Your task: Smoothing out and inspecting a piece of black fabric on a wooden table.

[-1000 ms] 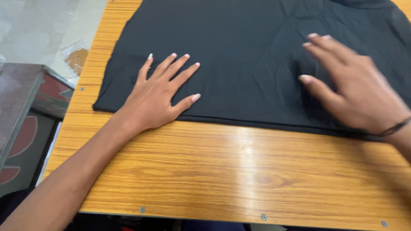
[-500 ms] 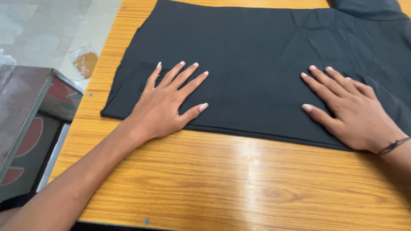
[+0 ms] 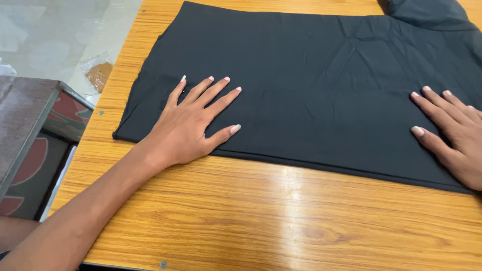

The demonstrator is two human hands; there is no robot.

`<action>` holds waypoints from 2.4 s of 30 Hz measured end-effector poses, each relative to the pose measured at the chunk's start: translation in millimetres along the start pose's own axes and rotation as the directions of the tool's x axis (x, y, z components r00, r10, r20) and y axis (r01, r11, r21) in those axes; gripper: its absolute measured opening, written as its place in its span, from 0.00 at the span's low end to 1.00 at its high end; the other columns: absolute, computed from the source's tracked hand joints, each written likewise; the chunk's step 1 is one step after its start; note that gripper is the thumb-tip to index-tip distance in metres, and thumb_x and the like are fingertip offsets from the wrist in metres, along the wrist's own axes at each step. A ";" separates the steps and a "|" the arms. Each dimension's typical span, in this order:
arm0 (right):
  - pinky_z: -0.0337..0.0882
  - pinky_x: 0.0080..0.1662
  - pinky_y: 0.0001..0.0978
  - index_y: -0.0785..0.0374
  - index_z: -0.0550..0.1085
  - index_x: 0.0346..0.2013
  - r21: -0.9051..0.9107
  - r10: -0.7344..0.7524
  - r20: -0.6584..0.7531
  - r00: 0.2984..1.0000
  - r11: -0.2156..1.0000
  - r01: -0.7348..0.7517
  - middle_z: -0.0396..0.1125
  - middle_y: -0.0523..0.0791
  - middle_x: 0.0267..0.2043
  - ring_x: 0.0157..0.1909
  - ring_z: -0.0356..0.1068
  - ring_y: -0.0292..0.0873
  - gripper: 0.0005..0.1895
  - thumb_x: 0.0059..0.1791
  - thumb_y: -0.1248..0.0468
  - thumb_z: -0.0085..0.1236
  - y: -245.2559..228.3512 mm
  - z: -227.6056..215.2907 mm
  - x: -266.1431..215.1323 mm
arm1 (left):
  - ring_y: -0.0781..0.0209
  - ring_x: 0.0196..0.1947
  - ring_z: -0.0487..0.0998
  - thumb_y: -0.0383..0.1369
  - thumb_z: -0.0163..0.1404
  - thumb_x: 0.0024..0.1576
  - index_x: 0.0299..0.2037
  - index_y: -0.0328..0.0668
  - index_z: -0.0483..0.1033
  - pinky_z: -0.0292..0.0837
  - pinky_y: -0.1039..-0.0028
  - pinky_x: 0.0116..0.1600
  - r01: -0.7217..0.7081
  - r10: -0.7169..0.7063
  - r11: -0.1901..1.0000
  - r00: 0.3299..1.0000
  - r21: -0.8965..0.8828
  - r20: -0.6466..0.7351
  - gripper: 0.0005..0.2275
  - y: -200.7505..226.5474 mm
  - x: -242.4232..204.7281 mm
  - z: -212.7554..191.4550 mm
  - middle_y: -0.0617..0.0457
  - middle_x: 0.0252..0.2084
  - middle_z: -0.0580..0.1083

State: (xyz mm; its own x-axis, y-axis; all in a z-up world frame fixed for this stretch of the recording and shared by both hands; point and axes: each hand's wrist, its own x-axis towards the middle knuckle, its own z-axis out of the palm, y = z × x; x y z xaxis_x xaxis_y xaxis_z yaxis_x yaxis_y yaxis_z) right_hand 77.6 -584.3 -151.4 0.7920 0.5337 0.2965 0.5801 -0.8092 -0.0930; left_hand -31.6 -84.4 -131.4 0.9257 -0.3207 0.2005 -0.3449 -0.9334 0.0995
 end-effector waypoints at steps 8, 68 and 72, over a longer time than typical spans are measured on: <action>0.49 0.70 0.57 0.48 0.60 0.75 -0.005 -0.017 0.003 1.000 1.000 0.017 0.52 0.48 0.79 0.79 0.48 0.58 0.35 0.54 0.45 0.42 -2.1 -2.5 -0.7 | 0.50 0.74 0.55 0.55 0.41 0.63 0.72 0.55 0.62 0.36 0.42 0.74 -0.014 0.015 1.000 0.998 0.008 -0.053 0.29 5.7 2.2 -7.1 0.50 0.74 0.59; 0.47 0.72 0.48 0.70 0.55 0.74 0.194 -0.305 0.035 0.952 0.936 0.293 0.47 0.55 0.79 0.80 0.44 0.53 0.36 0.58 0.49 0.40 -182.5 -11.8 33.8 | 0.46 0.75 0.52 0.51 0.38 0.63 0.75 0.54 0.56 0.39 0.40 0.72 -0.049 0.054 0.995 0.997 0.091 -0.046 0.29 16.3 -24.4 1.9 0.48 0.76 0.55; 0.47 0.72 0.47 0.66 0.54 0.75 0.172 -0.333 0.087 0.939 0.933 0.315 0.48 0.51 0.79 0.79 0.45 0.50 0.34 0.58 0.50 0.38 -179.6 -12.5 31.8 | 0.45 0.74 0.52 0.51 0.38 0.63 0.74 0.53 0.57 0.39 0.41 0.72 -0.053 0.058 0.995 0.997 0.085 -0.053 0.29 15.3 -23.6 1.8 0.47 0.76 0.56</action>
State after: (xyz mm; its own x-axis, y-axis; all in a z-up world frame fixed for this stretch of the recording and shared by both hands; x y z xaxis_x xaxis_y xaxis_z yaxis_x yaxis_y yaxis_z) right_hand -3.8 -425.0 -113.4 0.5667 0.7921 0.2266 0.8239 -0.5445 -0.1571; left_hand -58.4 -91.3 -136.4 0.8948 -0.3651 0.2571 -0.3791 -0.9254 0.0051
